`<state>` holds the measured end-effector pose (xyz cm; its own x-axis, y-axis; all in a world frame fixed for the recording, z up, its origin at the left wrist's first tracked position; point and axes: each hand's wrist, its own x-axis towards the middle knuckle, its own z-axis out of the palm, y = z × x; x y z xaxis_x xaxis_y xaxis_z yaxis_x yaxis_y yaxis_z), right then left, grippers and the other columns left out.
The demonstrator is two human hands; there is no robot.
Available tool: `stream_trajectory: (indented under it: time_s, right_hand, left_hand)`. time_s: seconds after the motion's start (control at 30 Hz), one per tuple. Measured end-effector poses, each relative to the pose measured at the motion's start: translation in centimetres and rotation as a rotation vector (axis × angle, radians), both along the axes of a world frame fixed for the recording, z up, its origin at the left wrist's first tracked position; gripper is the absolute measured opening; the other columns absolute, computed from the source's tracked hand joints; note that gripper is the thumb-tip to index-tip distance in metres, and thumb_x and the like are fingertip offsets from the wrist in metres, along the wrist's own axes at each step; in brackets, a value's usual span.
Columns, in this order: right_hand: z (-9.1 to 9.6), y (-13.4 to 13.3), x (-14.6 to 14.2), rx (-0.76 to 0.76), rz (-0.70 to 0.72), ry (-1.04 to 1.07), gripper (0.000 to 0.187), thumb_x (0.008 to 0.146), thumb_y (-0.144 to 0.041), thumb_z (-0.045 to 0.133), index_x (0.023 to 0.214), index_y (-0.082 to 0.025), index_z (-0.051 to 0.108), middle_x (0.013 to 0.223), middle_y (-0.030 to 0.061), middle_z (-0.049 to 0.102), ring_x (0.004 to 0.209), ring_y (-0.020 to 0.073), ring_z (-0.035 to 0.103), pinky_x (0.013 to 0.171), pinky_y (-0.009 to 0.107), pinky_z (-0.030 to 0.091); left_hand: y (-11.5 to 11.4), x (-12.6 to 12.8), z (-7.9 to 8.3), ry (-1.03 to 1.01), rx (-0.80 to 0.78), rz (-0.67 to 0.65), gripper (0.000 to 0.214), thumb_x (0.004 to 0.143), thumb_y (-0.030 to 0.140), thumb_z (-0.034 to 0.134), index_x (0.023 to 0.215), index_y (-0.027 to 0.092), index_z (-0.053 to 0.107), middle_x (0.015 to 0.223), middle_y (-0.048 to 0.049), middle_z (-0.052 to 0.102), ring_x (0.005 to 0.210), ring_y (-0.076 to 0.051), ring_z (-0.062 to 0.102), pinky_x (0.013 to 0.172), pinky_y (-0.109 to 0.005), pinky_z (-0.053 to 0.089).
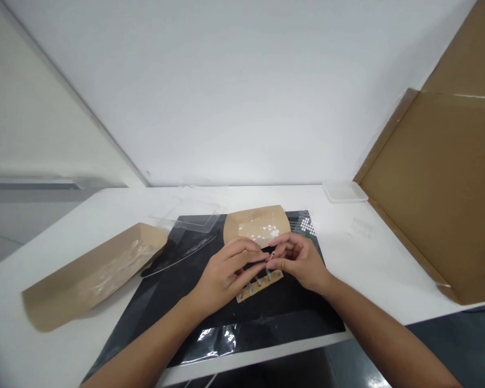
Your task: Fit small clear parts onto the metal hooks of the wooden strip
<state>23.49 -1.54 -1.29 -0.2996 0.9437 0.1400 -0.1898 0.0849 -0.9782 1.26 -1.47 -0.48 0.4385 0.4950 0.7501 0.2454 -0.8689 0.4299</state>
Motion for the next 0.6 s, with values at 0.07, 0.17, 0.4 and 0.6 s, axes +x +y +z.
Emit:
stream_trajectory:
  time_s: [0.07, 0.17, 0.4, 0.6]
  right_hand:
    - [0.0, 0.0, 0.0, 0.011, -0.005, -0.024, 0.039, 0.071, -0.029, 0.098, 0.103, -0.024, 0.076, 0.077, -0.0031, 0.074, 0.069, 0.0125, 0.072, 0.064, 0.023, 0.057]
    - [0.0, 0.0, 0.0, 0.033, -0.021, -0.054, 0.039, 0.073, -0.031, 0.098, 0.104, -0.024, 0.076, 0.077, -0.0031, 0.073, 0.073, 0.0139, 0.074, 0.067, 0.025, 0.059]
    - [0.0, 0.6, 0.7, 0.196, -0.177, -0.228, 0.040, 0.078, -0.038, 0.093, 0.110, -0.025, 0.073, 0.085, 0.0005, 0.076, 0.081, 0.0189, 0.077, 0.069, 0.030, 0.061]
    - [-0.4, 1.6, 1.8, 0.507, -0.290, -0.547, 0.031, 0.091, -0.033, 0.082, 0.119, -0.028, 0.072, 0.100, 0.0041, 0.080, 0.086, 0.0197, 0.076, 0.063, 0.029, 0.057]
  left_hand:
    - [0.1, -0.1, 0.0, 0.004, 0.018, -0.008, 0.022, 0.096, 0.015, 0.076, 0.118, 0.018, 0.072, 0.100, -0.0067, 0.072, 0.096, -0.019, 0.068, 0.085, -0.035, 0.058]
    - [0.4, -0.2, 0.2, 0.014, 0.047, -0.005, 0.020, 0.095, 0.016, 0.077, 0.115, 0.018, 0.074, 0.094, -0.0049, 0.073, 0.093, -0.019, 0.067, 0.084, -0.035, 0.058]
    - [0.7, -0.9, 0.8, 0.103, 0.123, 0.102, 0.008, 0.097, 0.017, 0.074, 0.105, 0.018, 0.074, 0.087, -0.0034, 0.075, 0.090, -0.020, 0.065, 0.084, -0.036, 0.059]
    - [1.5, -1.6, 0.4, 0.109, 0.105, 0.231, 0.013, 0.102, 0.016, 0.065, 0.107, 0.018, 0.076, 0.093, -0.0065, 0.078, 0.093, -0.023, 0.066, 0.088, -0.040, 0.059]
